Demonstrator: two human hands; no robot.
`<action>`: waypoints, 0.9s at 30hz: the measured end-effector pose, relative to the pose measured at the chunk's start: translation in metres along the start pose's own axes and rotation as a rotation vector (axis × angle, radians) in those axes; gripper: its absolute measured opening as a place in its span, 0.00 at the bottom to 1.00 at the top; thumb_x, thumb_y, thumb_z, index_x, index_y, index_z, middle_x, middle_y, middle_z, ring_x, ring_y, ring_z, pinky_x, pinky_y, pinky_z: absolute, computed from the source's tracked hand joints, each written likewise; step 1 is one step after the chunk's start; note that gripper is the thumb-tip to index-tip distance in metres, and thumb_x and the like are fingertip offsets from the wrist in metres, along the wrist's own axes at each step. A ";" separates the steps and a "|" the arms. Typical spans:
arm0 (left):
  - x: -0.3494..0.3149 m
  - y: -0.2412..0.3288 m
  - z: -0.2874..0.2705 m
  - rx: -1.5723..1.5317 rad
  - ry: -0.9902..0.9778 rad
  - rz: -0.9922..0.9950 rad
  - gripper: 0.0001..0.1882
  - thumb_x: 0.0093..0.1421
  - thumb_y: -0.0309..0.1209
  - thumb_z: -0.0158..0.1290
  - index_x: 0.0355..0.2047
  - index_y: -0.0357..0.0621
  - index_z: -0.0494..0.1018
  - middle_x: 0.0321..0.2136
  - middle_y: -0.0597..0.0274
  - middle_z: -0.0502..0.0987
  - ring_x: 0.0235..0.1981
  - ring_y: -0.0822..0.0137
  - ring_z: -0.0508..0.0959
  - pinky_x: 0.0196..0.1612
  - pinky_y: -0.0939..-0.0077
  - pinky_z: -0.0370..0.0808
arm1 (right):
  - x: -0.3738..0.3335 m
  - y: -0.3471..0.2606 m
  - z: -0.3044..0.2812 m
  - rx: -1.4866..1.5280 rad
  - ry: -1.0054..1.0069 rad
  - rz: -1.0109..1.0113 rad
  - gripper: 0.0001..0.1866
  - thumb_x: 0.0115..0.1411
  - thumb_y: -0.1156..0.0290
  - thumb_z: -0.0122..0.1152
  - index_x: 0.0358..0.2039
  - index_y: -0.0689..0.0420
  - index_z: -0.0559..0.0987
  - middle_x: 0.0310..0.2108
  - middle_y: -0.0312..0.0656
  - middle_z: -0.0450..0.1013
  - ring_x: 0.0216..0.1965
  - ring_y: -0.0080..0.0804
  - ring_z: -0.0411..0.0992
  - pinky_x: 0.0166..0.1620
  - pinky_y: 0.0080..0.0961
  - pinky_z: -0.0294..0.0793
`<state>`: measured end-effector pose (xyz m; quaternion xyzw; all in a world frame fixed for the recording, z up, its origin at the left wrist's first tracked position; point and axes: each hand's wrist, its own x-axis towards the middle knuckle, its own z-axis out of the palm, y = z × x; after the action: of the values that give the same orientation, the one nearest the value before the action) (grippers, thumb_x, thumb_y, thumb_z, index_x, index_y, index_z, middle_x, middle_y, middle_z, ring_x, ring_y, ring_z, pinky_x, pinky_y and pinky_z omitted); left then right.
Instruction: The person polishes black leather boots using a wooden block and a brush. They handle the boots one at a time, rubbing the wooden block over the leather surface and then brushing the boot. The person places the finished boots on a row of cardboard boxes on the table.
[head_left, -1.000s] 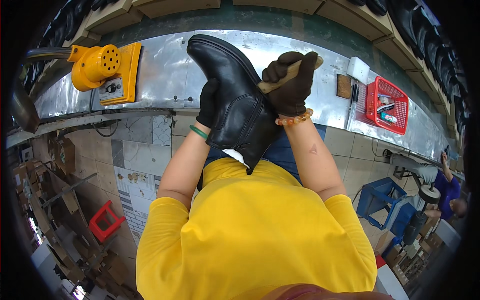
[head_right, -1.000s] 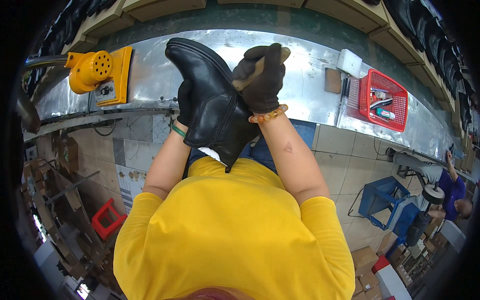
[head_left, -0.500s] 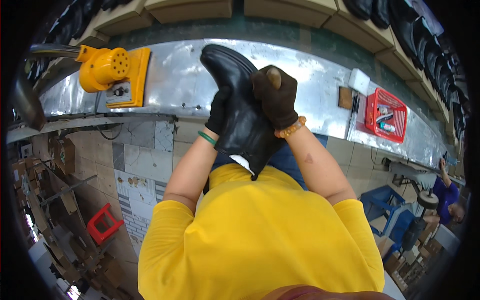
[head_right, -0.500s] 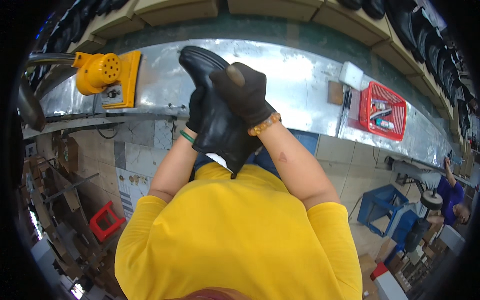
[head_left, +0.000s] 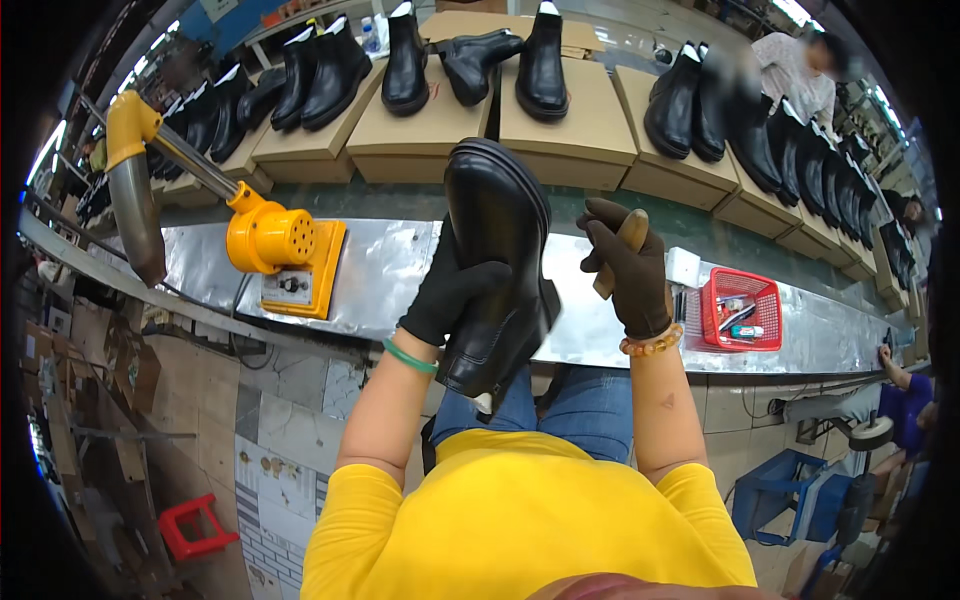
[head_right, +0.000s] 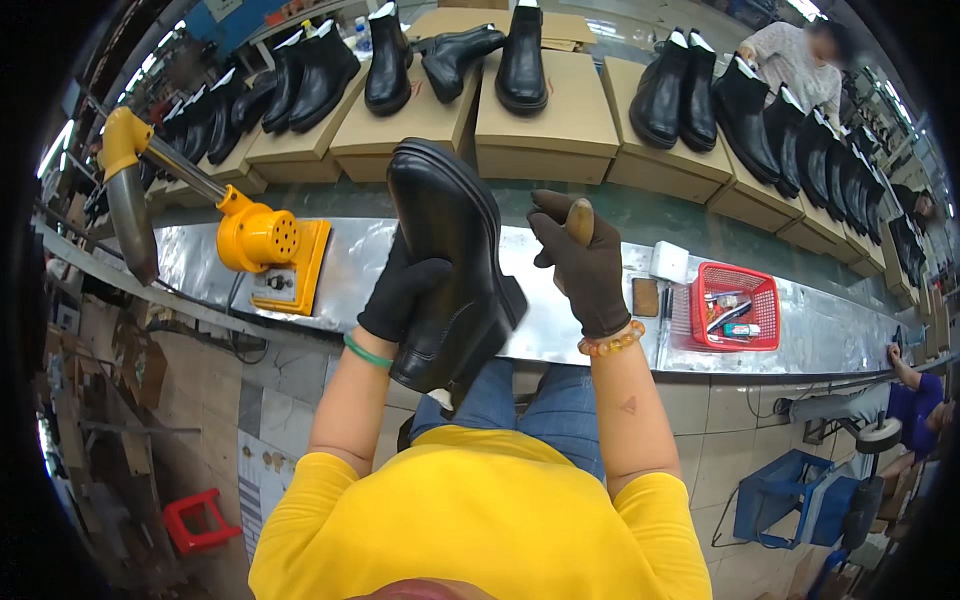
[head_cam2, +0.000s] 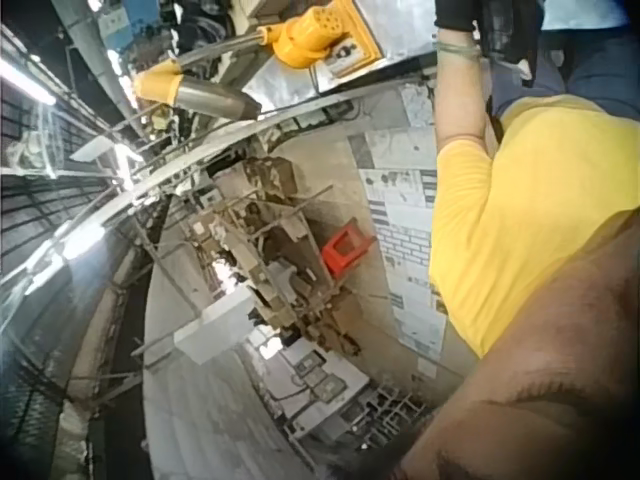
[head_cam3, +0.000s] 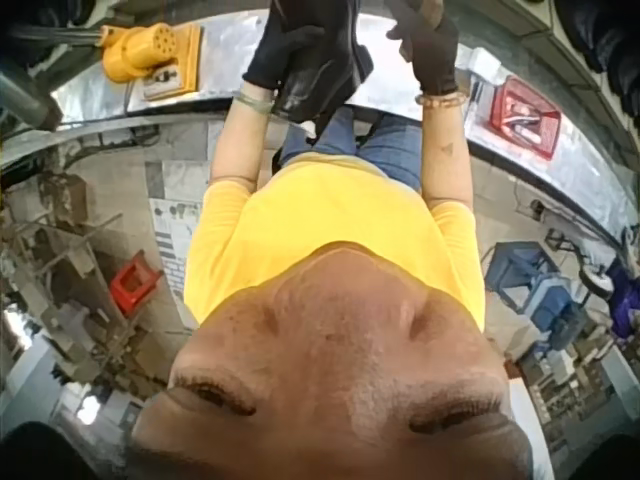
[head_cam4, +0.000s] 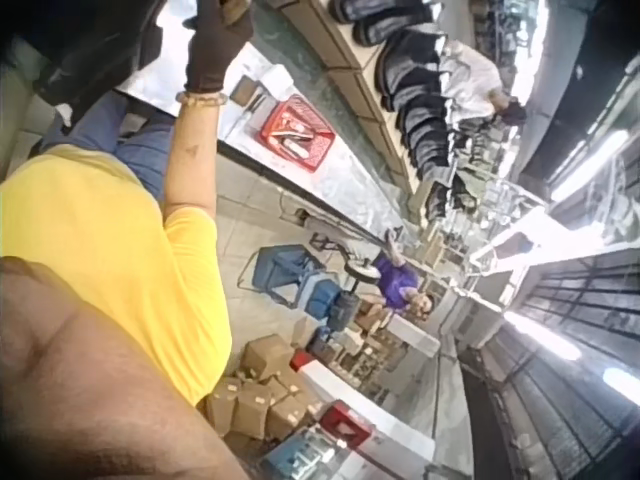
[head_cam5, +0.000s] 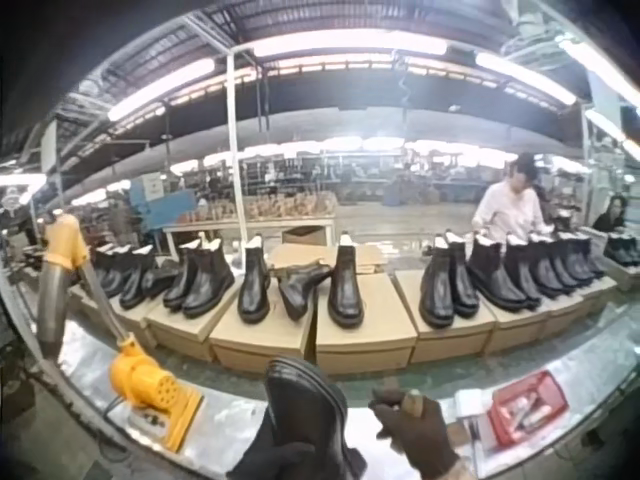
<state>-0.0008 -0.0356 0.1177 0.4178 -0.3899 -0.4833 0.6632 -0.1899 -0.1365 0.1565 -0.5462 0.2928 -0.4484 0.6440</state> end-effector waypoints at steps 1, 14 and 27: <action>0.005 0.004 -0.002 0.183 0.007 0.064 0.49 0.42 0.33 0.64 0.61 0.44 0.48 0.54 0.53 0.63 0.55 0.60 0.64 0.56 0.67 0.65 | -0.002 -0.006 0.003 0.023 -0.017 -0.035 0.16 0.53 0.75 0.61 0.44 0.63 0.75 0.34 0.39 0.74 0.28 0.18 0.70 0.25 0.14 0.71; 0.009 0.011 0.025 0.034 -0.116 -0.163 0.45 0.42 0.34 0.62 0.59 0.41 0.53 0.50 0.54 0.67 0.49 0.61 0.69 0.53 0.68 0.67 | -0.006 -0.010 -0.002 -0.057 -0.184 -0.016 0.25 0.53 0.74 0.59 0.53 0.63 0.69 0.36 0.39 0.73 0.24 0.17 0.68 0.24 0.13 0.70; -0.016 -0.014 0.009 -0.311 -0.050 -0.394 0.30 0.55 0.33 0.50 0.57 0.36 0.57 0.46 0.49 0.71 0.43 0.59 0.75 0.49 0.70 0.74 | -0.001 0.029 0.001 0.070 -0.238 0.203 0.24 0.52 0.72 0.61 0.50 0.64 0.70 0.26 0.36 0.71 0.21 0.20 0.68 0.25 0.17 0.70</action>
<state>-0.0170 -0.0241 0.1055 0.3665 -0.2384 -0.6676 0.6026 -0.1822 -0.1351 0.1289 -0.5403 0.2524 -0.3233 0.7348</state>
